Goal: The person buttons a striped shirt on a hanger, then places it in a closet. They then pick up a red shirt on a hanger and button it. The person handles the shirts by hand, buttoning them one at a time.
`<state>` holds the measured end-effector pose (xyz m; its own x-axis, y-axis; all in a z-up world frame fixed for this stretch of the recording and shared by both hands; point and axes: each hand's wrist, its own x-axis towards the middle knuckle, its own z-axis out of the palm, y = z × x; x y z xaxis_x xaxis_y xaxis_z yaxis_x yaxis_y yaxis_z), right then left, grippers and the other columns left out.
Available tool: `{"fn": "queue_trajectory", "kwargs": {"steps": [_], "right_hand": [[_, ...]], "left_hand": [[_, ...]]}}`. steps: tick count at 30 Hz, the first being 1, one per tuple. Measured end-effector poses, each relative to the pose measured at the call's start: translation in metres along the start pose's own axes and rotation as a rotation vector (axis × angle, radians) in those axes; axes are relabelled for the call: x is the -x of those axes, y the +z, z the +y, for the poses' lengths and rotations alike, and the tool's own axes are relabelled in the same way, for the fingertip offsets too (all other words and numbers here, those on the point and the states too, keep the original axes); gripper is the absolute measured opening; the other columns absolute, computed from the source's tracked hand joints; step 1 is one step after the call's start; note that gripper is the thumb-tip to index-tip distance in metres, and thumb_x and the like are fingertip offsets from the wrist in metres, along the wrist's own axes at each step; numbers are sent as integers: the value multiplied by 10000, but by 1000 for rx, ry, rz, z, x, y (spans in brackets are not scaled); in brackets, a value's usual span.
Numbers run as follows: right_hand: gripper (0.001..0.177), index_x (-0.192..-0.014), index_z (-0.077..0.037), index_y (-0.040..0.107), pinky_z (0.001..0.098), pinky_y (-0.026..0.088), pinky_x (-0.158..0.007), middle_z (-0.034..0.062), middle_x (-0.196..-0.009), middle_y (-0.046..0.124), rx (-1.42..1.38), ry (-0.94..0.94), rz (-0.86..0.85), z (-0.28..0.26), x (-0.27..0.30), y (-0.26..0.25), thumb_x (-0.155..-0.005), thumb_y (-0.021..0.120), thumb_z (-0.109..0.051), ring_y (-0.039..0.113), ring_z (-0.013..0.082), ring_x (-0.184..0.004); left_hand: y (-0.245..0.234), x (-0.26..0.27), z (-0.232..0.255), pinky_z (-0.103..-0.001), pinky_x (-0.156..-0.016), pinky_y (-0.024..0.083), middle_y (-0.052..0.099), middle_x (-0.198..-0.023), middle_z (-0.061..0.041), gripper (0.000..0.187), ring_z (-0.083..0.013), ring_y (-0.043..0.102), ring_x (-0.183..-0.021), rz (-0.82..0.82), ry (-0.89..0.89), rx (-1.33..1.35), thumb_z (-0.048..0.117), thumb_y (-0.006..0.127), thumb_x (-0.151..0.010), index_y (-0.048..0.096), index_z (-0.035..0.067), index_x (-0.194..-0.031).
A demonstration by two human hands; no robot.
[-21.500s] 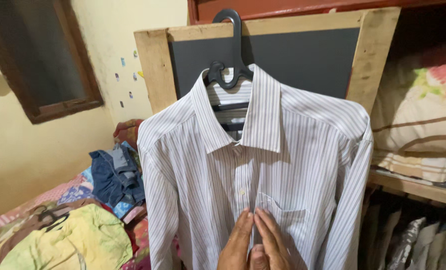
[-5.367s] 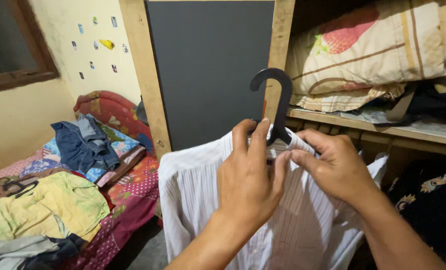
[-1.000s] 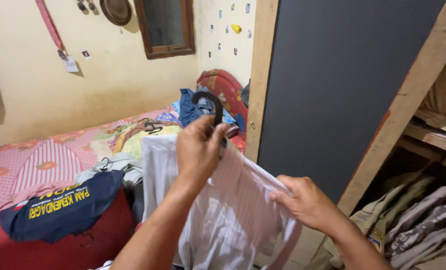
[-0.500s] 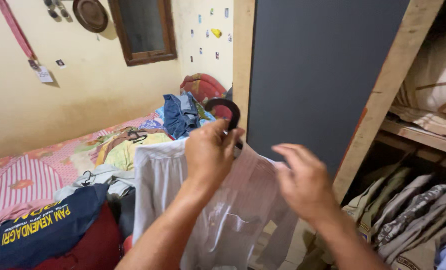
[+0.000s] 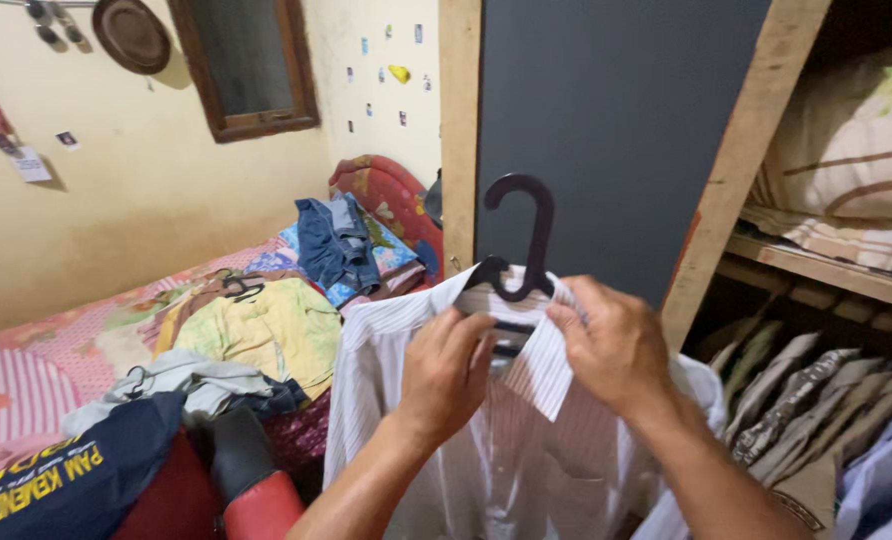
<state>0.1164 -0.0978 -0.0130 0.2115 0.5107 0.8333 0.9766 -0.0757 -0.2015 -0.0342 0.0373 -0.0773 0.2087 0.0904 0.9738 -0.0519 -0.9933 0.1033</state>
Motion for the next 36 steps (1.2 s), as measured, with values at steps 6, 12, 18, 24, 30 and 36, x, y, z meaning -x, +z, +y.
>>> {"fn": "queue_trajectory", "kwargs": {"steps": [6, 12, 18, 24, 30, 36], "right_hand": [[229, -1089, -64, 739, 383, 543, -652, 182, -826, 738, -90, 242, 47, 29, -9, -49, -894, 733, -184, 750, 269, -717], [257, -1116, -37, 735, 358, 543, -677, 186, -861, 746, -62, 204, 93, 32, -6, -66, -881, 746, -141, 757, 242, -748], [260, -1120, -39, 742, 341, 545, -684, 161, -859, 765, -36, 268, 114, 28, 2, -85, -873, 743, -120, 745, 214, -737], [241, -1088, -26, 742, 334, 548, -674, 143, -844, 772, 1, 314, 105, 35, 15, -99, -870, 756, -128, 736, 180, -718], [247, -1064, -39, 754, 325, 561, -658, 115, -827, 800, -23, 398, 23, 33, 33, -110, -837, 758, -135, 748, 153, -698], [284, -1113, -39, 741, 338, 578, -689, 106, -874, 810, 2, 441, -34, 31, 49, -128, -860, 739, -168, 772, 186, -744]], "left_hand": [[2, 76, -58, -414, -737, 543, 730, -875, -134, 101, -320, 711, -773, -125, -671, -65, 48, 709, -875, 708, 68, -974], [4, 59, -33, -441, -863, 514, 690, -996, -193, 247, -374, 662, -948, 140, -249, -202, 17, 652, -814, 689, 37, -1057], [12, 17, -28, -413, -936, 531, 718, -1080, -120, 168, -309, 693, -1043, -84, -508, -208, 67, 662, -878, 735, 114, -1022], [30, -19, 9, -497, -906, 450, 636, -1121, -188, 273, -375, 615, -1045, 104, -189, -89, 32, 681, -797, 705, 47, -1068], [35, -82, 35, -458, -678, 472, 674, -832, -182, 195, -364, 647, -760, -268, -137, 293, 186, 697, -915, 702, 12, -1001], [57, -79, 45, -425, -566, 478, 646, -604, -127, 194, -291, 640, -544, -397, -320, 396, 236, 721, -912, 736, 43, -908]]}}
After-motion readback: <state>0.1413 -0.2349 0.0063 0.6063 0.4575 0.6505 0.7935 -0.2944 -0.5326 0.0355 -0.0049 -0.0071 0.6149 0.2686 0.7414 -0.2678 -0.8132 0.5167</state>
